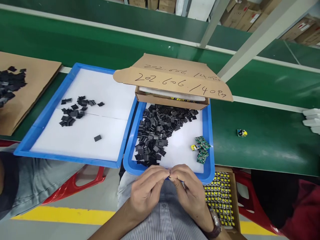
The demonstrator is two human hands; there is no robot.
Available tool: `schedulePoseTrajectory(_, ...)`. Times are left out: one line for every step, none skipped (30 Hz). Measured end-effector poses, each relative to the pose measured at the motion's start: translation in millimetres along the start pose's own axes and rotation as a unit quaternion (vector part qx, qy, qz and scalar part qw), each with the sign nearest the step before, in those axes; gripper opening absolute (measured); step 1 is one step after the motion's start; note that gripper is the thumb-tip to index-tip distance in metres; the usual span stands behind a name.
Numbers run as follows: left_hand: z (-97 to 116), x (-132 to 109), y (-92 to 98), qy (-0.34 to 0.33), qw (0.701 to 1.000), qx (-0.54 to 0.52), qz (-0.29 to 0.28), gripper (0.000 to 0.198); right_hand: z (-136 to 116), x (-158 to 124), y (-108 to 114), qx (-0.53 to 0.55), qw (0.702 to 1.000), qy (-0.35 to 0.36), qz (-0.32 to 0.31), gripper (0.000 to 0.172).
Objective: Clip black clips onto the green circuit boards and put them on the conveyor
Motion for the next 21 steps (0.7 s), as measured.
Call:
schedulePoseTrajectory(1,-2,-0.3,-0.002,1.0,-0.005,-0.005,0.039,-1,0,2,-0.001,1.0,0.004,0.01,0.029)
schedulePoseTrajectory(2,-4,-1.0,-0.004,1.0,-0.01,-0.011,0.039,-1,-1,3,0.005,1.0,0.004,0.012,0.029)
schedulePoseTrajectory(2,-6,-1.6,-0.005,1.0,-0.015,-0.016,0.04,-1,0,2,0.017,1.0,-0.001,0.006,0.029)
schedulePoseTrajectory(2,-8,-2.0,-0.005,1.0,-0.017,-0.019,0.04,1,0,1,0.031,0.999,-0.008,-0.006,0.028)
schedulePoseTrajectory(2,-10,-1.5,-0.005,1.0,-0.016,-0.017,0.041,3,0,-1,0.045,0.999,-0.017,-0.02,0.027)
schedulePoseTrajectory(1,-12,-0.6,-0.004,1.0,-0.014,-0.012,0.041,4,-1,-2,0.055,0.998,-0.025,-0.032,0.026)
schedulePoseTrajectory(-1,-13,0.6,-0.001,1.0,-0.011,-0.005,0.04,5,-1,-4,0.059,0.997,-0.031,-0.042,0.026)
schedulePoseTrajectory(-2,-14,1.8,0.003,1.0,-0.008,0.002,0.04,6,-2,-5,0.058,0.996,-0.035,-0.05,0.025)
schedulePoseTrajectory(-4,-15,2.7,0.008,1.0,-0.004,0.008,0.04,7,-4,-7,0.056,0.996,-0.038,-0.057,0.024)
schedulePoseTrajectory(-5,-15,3.0,0.011,1.0,-0.002,0.009,0.04,7,-5,-9,0.055,0.996,-0.04,-0.063,0.023)
schedulePoseTrajectory(-5,-15,3.0,0.014,1.0,-0.002,0.006,0.04,7,-6,-11,0.056,0.995,-0.042,-0.066,0.022)
schedulePoseTrajectory(-5,-15,2.6,0.017,1.0,-0.004,0.002,0.04,8,-8,-12,0.058,0.995,-0.045,-0.065,0.021)
schedulePoseTrajectory(-5,-15,2.3,0.018,1.0,-0.008,-0.004,0.041,9,-8,-13,0.061,0.995,-0.049,-0.063,0.02)
schedulePoseTrajectory(-5,-14,2.1,0.018,1.0,-0.013,-0.01,0.042,10,-9,-14,0.065,0.995,-0.053,-0.06,0.019)
schedulePoseTrajectory(-5,-14,2.1,0.02,1.0,-0.018,-0.015,0.042,11,-9,-14,0.068,0.994,-0.058,-0.059,0.018)
schedulePoseTrajectory(-5,-14,2.4,0.023,0.999,-0.022,-0.019,0.042,13,-10,-15,0.071,0.994,-0.063,-0.059,0.017)
schedulePoseTrajectory(-6,-15,2.9,0.027,0.999,-0.026,-0.022,0.042,14,-10,-15,0.073,0.993,-0.067,-0.058,0.016)
schedulePoseTrajectory(-7,-15,3.1,0.034,0.999,-0.029,-0.024,0.042,15,-9,-16,0.075,0.993,-0.072,-0.057,0.016)
schedulePoseTrajectory(-9,-16,3.3,0.04,0.998,-0.031,-0.026,0.042,15,-9,-16,0.077,0.992,-0.077,-0.056,0.016)
schedulePoseTrajectory(-11,-17,3.5,0.046,0.998,-0.033,-0.027,0.042,15,-9,-15,0.079,0.992,-0.08,-0.052,0.016)
schedulePoseTrajectory(-12,-18,3.6,0.051,0.998,-0.035,-0.028,0.042,15,-8,-14,0.082,0.992,-0.083,-0.048,0.016)
Point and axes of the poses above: each hand's wrist, its own x-axis towards the middle knuckle, its own y-axis out of the back of the hand, z = x × y, the point moved 10 cm from there along x, towards the middle knuckle, and after that the axes turned 3 degrees about -y, right-handed, at the moved point
